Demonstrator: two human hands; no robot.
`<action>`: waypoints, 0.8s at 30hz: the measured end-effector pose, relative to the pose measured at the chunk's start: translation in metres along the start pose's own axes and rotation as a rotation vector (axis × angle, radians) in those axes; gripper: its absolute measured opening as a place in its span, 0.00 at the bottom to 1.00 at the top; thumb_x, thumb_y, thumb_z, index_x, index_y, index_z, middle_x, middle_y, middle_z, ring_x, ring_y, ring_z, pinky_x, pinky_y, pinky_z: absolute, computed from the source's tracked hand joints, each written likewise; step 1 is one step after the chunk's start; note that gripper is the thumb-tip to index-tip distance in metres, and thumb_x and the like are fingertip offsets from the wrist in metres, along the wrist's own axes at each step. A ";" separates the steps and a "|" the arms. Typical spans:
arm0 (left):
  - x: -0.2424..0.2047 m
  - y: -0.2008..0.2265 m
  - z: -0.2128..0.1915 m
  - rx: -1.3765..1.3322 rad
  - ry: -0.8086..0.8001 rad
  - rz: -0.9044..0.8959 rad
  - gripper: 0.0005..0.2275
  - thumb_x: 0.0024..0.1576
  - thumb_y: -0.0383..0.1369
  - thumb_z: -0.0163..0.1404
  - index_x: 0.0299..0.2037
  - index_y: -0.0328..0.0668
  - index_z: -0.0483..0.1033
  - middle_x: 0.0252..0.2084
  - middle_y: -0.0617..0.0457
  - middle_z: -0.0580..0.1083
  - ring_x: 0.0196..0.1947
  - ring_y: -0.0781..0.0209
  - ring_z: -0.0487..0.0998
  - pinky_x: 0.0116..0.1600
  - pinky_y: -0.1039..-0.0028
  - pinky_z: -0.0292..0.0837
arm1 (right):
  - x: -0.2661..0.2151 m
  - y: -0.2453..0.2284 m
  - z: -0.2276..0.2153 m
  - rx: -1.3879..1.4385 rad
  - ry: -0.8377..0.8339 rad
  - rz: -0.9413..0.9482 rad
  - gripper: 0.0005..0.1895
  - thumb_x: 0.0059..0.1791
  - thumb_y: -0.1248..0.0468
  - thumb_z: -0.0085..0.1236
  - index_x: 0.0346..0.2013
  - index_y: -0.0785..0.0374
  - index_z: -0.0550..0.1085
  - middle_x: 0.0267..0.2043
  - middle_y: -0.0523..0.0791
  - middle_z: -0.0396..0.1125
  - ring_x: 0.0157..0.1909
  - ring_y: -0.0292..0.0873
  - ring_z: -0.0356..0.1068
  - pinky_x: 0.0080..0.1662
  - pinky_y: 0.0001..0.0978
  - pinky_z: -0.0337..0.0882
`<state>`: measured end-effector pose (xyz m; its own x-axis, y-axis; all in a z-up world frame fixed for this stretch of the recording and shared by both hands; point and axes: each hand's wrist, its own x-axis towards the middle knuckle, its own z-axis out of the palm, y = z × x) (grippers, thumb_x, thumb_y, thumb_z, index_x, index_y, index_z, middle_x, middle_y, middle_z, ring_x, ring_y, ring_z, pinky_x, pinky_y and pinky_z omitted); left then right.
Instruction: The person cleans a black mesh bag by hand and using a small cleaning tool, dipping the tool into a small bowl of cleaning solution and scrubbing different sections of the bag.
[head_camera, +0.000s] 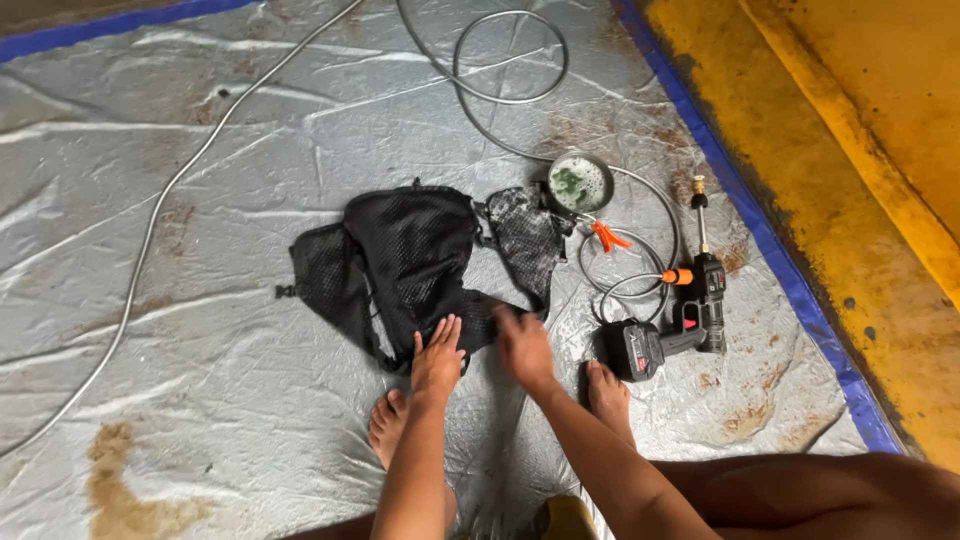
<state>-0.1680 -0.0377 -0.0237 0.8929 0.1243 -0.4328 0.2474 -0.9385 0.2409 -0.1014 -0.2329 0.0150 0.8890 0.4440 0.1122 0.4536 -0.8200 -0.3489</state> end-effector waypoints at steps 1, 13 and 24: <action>-0.006 0.001 -0.007 -0.005 -0.002 -0.010 0.31 0.73 0.44 0.41 0.85 0.62 0.43 0.88 0.67 0.44 0.87 0.71 0.41 0.86 0.42 0.39 | 0.001 -0.007 -0.003 0.002 -0.008 -0.008 0.32 0.53 0.58 0.60 0.73 0.40 0.68 0.42 0.52 0.65 0.43 0.63 0.75 0.46 0.56 0.77; 0.003 0.000 -0.029 0.051 -0.030 -0.028 0.32 0.71 0.48 0.45 0.84 0.56 0.49 0.89 0.57 0.40 0.88 0.59 0.40 0.83 0.52 0.56 | -0.013 0.005 0.008 -0.007 -0.016 -0.003 0.36 0.53 0.55 0.62 0.76 0.39 0.66 0.48 0.52 0.67 0.50 0.62 0.74 0.49 0.53 0.79; 0.035 -0.033 -0.035 0.131 -0.174 0.060 0.42 0.55 0.41 0.65 0.81 0.64 0.57 0.88 0.69 0.45 0.85 0.66 0.49 0.76 0.65 0.70 | -0.017 -0.018 0.019 -0.052 -0.079 -0.384 0.29 0.54 0.50 0.58 0.72 0.31 0.69 0.48 0.47 0.65 0.49 0.54 0.75 0.48 0.47 0.78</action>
<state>-0.1315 0.0087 -0.0166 0.8235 0.0202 -0.5670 0.1345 -0.9778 0.1606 -0.1261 -0.2194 0.0019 0.6474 0.7467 0.1525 0.7565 -0.6052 -0.2480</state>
